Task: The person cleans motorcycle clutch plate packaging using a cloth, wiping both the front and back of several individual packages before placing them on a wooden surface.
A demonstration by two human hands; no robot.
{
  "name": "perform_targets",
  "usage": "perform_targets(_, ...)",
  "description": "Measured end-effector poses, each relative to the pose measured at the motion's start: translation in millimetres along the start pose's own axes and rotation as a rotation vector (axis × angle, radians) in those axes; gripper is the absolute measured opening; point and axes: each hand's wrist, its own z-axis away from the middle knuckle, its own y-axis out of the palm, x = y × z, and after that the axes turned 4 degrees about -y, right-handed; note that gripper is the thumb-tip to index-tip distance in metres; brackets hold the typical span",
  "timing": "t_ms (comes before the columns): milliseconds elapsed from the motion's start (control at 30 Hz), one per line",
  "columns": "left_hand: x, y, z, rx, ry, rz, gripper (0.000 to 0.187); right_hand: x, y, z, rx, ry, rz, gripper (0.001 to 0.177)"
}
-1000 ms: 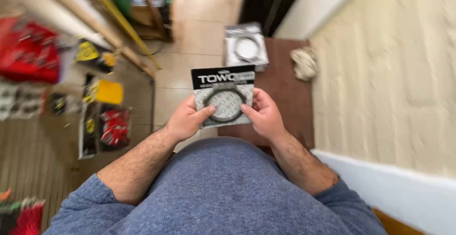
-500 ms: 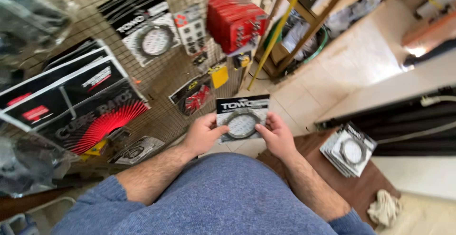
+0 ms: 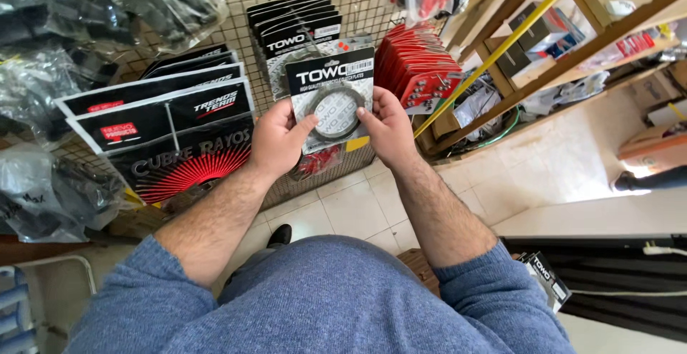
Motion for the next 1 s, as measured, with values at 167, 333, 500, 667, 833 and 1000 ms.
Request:
perform_targets(167, 5.4, -1.9, -8.4, -0.03, 0.04, -0.013, 0.016, -7.0, 6.9, -8.0, 0.014, -0.01, -0.045, 0.042)
perform_targets(333, 1.1, -3.5, -7.2, -0.024, 0.027, -0.018, 0.017, -13.5, 7.0, -10.8, 0.025, -0.01, -0.059, 0.042)
perform_targets(500, -6.0, -2.0, -4.4, -0.021, -0.013, -0.006, 0.014, -7.1, 8.6, -12.1, 0.024, -0.007, -0.081, 0.042)
perform_targets(667, 9.7, -2.0, -10.8, -0.033, -0.028, -0.061, 0.012, -15.9, 10.7, -15.4, 0.016, 0.027, -0.083, 0.042)
perform_targets(833, 8.5, 5.6, -3.5, -0.152, 0.033, 0.034, 0.044, -47.3, 10.4, -38.5, 0.031, -0.001, -0.073, 0.04)
perform_targets(1000, -8.1, 7.5, 14.4, -0.165, 0.187, -0.021, 0.089, -40.3, 26.5, -57.0, -0.018, 0.013, -0.049, 0.037)
